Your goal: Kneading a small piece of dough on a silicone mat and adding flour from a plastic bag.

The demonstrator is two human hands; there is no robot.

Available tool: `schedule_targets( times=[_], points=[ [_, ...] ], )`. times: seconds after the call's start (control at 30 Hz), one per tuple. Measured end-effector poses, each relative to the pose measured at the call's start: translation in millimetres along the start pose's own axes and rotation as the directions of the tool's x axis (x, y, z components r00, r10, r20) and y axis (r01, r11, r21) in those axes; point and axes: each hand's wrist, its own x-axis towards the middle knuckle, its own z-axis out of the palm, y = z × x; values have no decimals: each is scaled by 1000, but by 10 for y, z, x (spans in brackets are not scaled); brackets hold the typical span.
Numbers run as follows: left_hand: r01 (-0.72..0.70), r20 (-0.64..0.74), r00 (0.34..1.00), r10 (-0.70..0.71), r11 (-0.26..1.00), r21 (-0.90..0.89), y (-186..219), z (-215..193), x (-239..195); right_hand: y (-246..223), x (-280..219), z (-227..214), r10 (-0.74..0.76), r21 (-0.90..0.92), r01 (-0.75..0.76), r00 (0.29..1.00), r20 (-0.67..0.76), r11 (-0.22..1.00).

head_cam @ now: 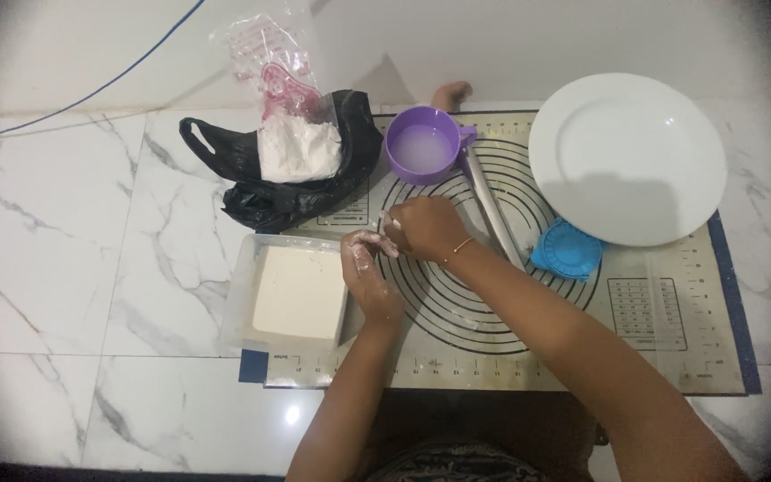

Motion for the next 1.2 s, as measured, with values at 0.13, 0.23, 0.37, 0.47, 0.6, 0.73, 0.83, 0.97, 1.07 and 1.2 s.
schedule_targets(
  times=[0.13,0.23,0.37,0.47,0.6,0.73,0.83,0.97,1.07,1.2],
  points=[
    [-8,-6,1000,8,1000,-22,-18,0,11,20,2,47,8,46,-6,999,-42,999],
    [-6,-10,1000,6,1000,-20,-16,-1,20,64,20,115,7,21,-6,999,-38,1000],
    [-7,3,1000,7,1000,-16,-14,-3,31,24,-5,71,43,61,-41,998,-38,997],
    [-14,7,1000,14,1000,-16,-2,-8,5,48,-55,55,50,100,-46,998,-44,994],
    [-6,-2,1000,6,999,-41,253,51,35,-35,-119,-301,143,225,-160,986,90,961],
    [14,-17,1000,-14,999,-39,13,-3,6,132,-152,-495,201,324,-304,928,314,896],
    [40,11,999,-40,999,-34,17,13,1,85,-255,-770,182,367,-292,935,305,883],
    [65,19,998,-64,997,-45,43,6,-2,-79,-375,-982,112,249,-219,917,383,944],
    [76,11,997,-76,996,-36,48,3,12,-109,-402,-871,77,178,-151,927,368,972],
    [96,5,995,-96,994,-54,-8,-6,0,-151,-445,-847,74,66,-103,935,346,993]
  ],
)
